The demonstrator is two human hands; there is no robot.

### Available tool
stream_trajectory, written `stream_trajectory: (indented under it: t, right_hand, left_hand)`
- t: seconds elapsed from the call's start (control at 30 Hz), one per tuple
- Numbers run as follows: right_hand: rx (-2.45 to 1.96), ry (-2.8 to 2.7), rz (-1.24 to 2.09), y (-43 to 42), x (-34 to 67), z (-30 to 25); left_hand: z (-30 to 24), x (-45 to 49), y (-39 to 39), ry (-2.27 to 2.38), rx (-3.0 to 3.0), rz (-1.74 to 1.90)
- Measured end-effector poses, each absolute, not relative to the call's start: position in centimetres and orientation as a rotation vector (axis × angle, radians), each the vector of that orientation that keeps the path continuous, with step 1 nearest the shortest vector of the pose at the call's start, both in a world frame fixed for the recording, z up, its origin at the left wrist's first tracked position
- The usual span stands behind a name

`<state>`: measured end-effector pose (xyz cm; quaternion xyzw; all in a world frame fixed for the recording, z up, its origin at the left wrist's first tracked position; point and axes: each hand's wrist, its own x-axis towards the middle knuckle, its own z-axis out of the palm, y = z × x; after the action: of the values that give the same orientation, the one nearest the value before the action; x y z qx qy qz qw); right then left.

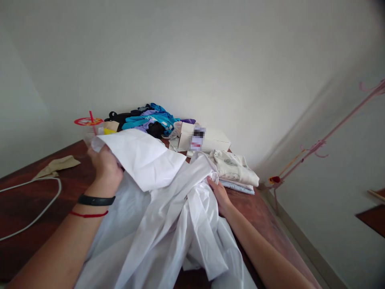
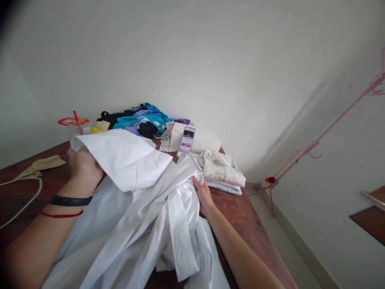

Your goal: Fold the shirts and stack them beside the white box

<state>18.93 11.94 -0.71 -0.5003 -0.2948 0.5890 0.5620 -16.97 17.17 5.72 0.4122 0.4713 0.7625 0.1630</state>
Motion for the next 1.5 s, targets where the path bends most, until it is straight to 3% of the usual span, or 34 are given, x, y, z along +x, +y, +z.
stream_trajectory:
  t: [0.07, 0.13, 0.33, 0.47, 0.6, 1.5]
  right_hand:
    - [-1.166, -0.683, 1.395, 11.9, 18.9, -0.6]
    - [-1.168, -0.686, 1.391, 11.9, 18.9, -0.7]
    - [-1.092, -0.751, 1.427, 12.2, 19.3, -1.5]
    - [-1.028, -0.857, 1.446, 12.3, 19.4, -2.0]
    - [-0.997, -0.941, 1.456, 12.3, 19.4, -2.1]
    - [-0.945, -0.958, 1.469, 12.6, 19.6, -2.2]
  left_hand:
    - [6.4, -16.9, 16.3, 1.425, 1.020, 2.575]
    - [7.0, -15.2, 14.7, 1.490, 1.358, 2.690]
    - [4.9, -7.7, 11.9, 1.077, 2.300, 1.714]
    - [1.2, -5.4, 11.8, 0.966, 2.382, 1.171]
    - [-0.5, -4.8, 11.8, 0.938, 2.292, 0.906]
    - [1.0, -5.2, 12.1, 0.966, 2.258, 0.741]
